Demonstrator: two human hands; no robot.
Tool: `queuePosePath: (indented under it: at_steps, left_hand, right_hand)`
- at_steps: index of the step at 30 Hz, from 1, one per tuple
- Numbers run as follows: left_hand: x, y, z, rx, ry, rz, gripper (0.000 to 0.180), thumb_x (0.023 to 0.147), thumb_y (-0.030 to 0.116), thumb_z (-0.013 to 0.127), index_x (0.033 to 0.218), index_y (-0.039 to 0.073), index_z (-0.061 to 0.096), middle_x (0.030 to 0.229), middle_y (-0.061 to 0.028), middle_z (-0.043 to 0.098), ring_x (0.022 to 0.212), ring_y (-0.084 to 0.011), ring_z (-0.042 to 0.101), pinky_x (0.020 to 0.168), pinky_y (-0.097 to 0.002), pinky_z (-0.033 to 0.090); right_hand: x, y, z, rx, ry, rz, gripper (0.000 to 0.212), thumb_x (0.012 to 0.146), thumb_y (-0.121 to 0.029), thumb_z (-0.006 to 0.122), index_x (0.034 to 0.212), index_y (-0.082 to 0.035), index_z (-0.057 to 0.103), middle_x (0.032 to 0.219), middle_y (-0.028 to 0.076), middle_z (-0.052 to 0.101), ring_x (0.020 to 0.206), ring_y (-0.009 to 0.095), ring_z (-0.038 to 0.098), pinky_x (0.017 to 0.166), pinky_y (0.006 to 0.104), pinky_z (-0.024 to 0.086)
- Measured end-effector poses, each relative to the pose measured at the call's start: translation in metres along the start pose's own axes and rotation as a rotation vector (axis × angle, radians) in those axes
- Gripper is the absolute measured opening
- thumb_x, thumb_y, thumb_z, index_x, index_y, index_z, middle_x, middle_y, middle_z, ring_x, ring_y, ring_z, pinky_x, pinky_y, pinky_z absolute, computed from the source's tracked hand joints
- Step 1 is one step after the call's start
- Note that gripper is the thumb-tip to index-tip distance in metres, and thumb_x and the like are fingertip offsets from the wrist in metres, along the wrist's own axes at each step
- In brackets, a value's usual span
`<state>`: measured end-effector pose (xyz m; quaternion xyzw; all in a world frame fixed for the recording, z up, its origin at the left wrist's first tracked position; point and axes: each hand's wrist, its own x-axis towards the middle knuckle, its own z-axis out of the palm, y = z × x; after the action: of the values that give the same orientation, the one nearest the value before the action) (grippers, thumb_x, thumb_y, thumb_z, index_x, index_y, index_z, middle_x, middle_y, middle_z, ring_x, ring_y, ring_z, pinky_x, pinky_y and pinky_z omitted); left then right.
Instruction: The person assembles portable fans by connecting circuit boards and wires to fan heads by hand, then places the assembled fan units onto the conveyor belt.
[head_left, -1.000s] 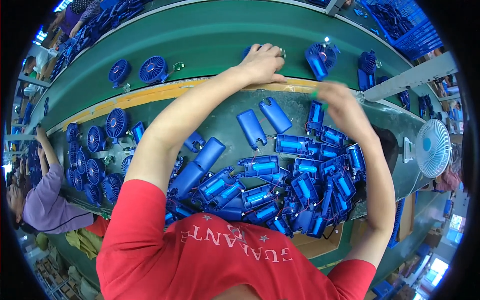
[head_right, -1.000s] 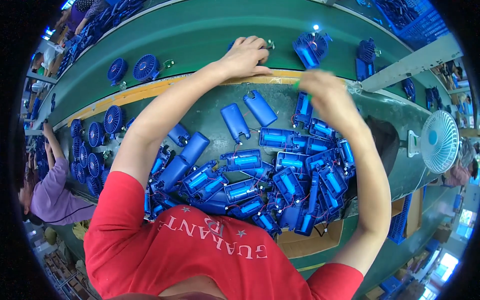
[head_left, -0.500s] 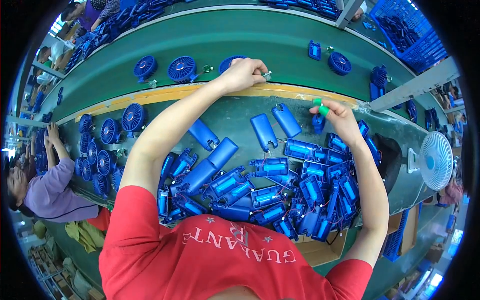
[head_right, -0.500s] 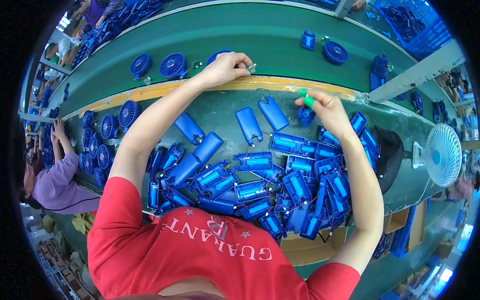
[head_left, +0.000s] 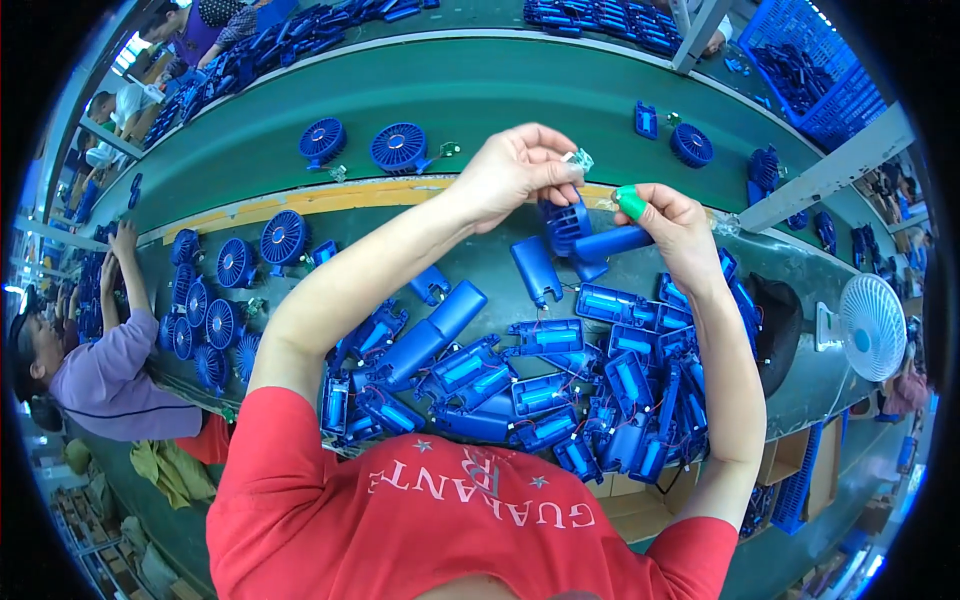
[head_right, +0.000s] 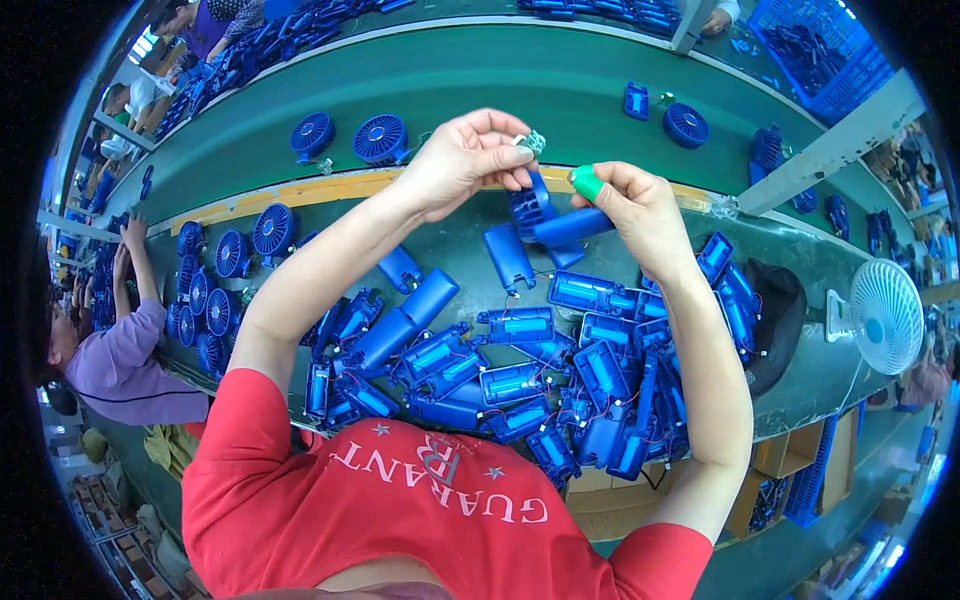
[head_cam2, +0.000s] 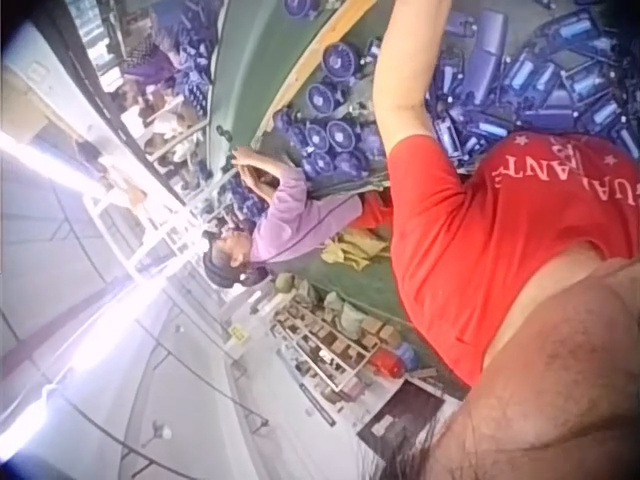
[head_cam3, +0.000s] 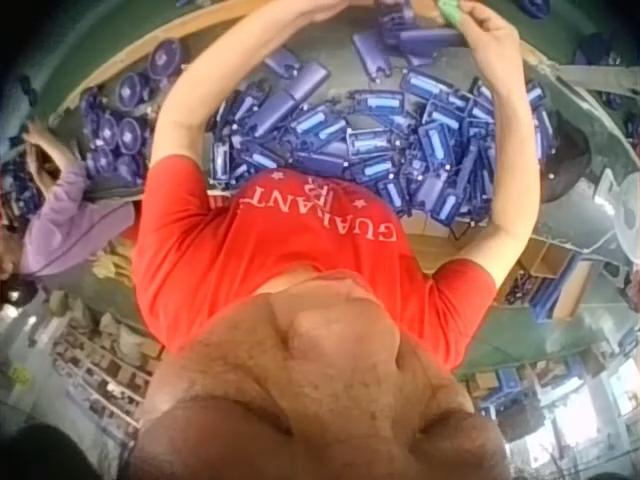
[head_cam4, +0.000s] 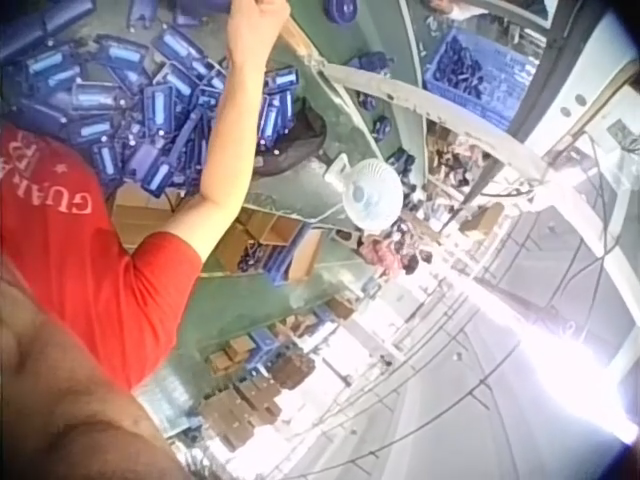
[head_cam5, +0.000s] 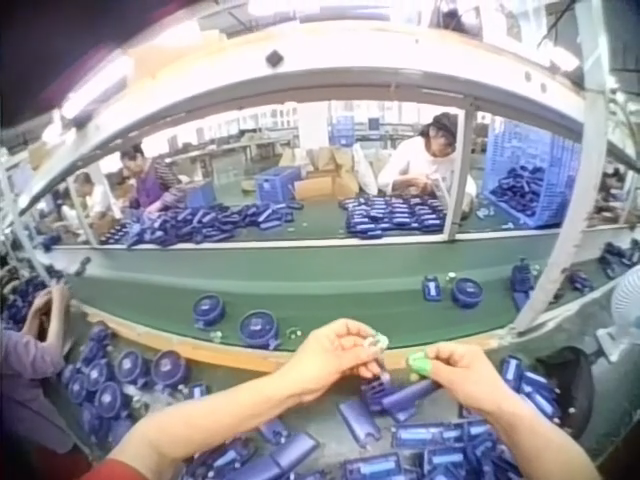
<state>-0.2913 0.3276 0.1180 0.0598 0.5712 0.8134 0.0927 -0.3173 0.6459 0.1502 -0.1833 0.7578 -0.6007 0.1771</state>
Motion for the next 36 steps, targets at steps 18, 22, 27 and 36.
queuePosePath:
  at_steps: [18, 22, 27, 36]
  left_hand:
    - [-0.027, 0.003, 0.035, -0.081, -0.205, -0.044, 0.030, 0.120, 0.012, 0.086, 0.144, -0.004, 0.078, 0.126, -0.0137, 0.089, 0.110, -0.0202, 0.089, 0.101, -0.0340, 0.075]
    - [-0.026, -0.005, 0.030, -0.085, -0.209, -0.067, 0.029, 0.121, 0.010, 0.084, 0.145, -0.004, 0.077, 0.128, -0.0152, 0.088, 0.114, -0.0228, 0.090, 0.104, -0.0360, 0.076]
    - [-0.019, -0.011, 0.019, -0.072, -0.218, -0.075, 0.024, 0.120, 0.009, 0.085, 0.139, -0.004, 0.077, 0.128, -0.0159, 0.088, 0.114, -0.0238, 0.090, 0.103, -0.0366, 0.076]
    - [0.046, -0.032, -0.012, 0.441, -0.022, 0.167, 0.031, 0.116, 0.018, 0.091, 0.139, -0.001, 0.080, 0.122, -0.0083, 0.086, 0.106, -0.0152, 0.083, 0.094, -0.0341, 0.068]
  right_hand:
    - [-0.021, -0.010, 0.009, 0.227, -0.098, 0.084, 0.026, 0.121, -0.030, 0.086, 0.131, -0.006, 0.089, 0.108, 0.001, 0.087, 0.102, 0.008, 0.075, 0.098, 0.0281, 0.057]
    - [-0.018, -0.011, 0.008, 0.224, -0.129, 0.123, 0.024, 0.120, -0.029, 0.087, 0.125, -0.006, 0.089, 0.107, 0.001, 0.087, 0.101, 0.008, 0.075, 0.097, 0.0282, 0.056]
    - [-0.008, -0.011, 0.014, 0.215, -0.178, 0.155, 0.022, 0.120, -0.028, 0.087, 0.117, -0.007, 0.089, 0.102, 0.001, 0.086, 0.096, 0.008, 0.073, 0.092, 0.0278, 0.055]
    - [0.078, 0.023, -0.010, 0.049, 0.055, 0.081, 0.018, 0.122, -0.018, 0.080, 0.130, -0.003, 0.087, 0.105, 0.002, 0.086, 0.094, 0.010, 0.075, 0.090, 0.0279, 0.057]
